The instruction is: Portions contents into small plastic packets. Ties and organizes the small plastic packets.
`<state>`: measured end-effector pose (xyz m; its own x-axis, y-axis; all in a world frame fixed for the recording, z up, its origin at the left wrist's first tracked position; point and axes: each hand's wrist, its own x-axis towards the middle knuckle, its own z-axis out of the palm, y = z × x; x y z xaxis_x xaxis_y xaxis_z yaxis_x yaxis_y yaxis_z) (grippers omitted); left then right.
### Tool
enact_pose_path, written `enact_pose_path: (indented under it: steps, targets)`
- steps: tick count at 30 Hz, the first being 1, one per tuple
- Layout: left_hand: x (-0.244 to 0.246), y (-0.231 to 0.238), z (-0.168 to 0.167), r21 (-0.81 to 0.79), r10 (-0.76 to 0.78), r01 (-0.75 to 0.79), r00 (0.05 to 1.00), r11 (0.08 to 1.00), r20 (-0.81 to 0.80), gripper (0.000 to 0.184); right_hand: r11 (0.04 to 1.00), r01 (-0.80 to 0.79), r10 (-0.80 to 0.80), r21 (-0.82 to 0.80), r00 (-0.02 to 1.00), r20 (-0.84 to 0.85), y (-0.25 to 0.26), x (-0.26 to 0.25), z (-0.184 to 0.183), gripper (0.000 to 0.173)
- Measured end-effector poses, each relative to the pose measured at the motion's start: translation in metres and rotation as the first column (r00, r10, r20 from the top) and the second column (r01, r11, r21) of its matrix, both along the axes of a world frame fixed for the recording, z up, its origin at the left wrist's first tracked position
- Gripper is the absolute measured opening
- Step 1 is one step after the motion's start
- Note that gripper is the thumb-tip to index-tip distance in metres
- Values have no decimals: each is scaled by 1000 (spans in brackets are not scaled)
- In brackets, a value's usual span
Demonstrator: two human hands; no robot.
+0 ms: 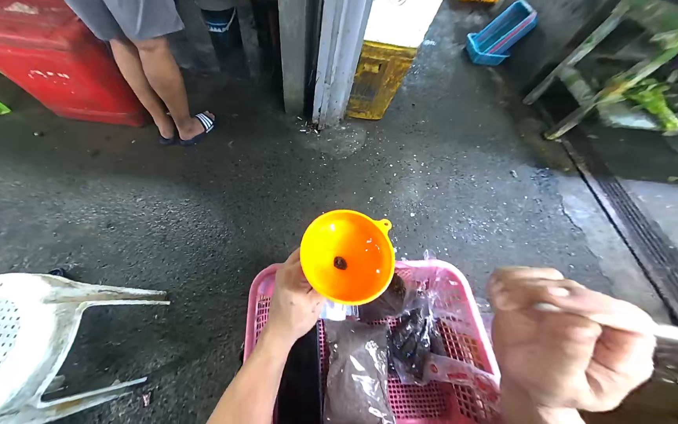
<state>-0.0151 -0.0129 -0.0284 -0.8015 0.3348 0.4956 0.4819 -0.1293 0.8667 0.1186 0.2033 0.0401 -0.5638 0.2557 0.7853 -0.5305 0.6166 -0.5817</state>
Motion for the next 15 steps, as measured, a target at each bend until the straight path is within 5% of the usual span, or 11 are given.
enact_pose_path:
  steps: [5,10,15]
  targets:
    - [3,3,5,-6,37,-37,999,999,20,20,992,-53,11,119,945,327,-2,-15,-33,28]
    - [1,0,-1,15,43,-44,997,999,65,18,1000,-15,15,9,1000,15,-11,-4,12,26]
    - [2,2,2,-20,89,-87,993,996,73,36,977,-26,-33,213,962,270,-8,-19,-42,26]
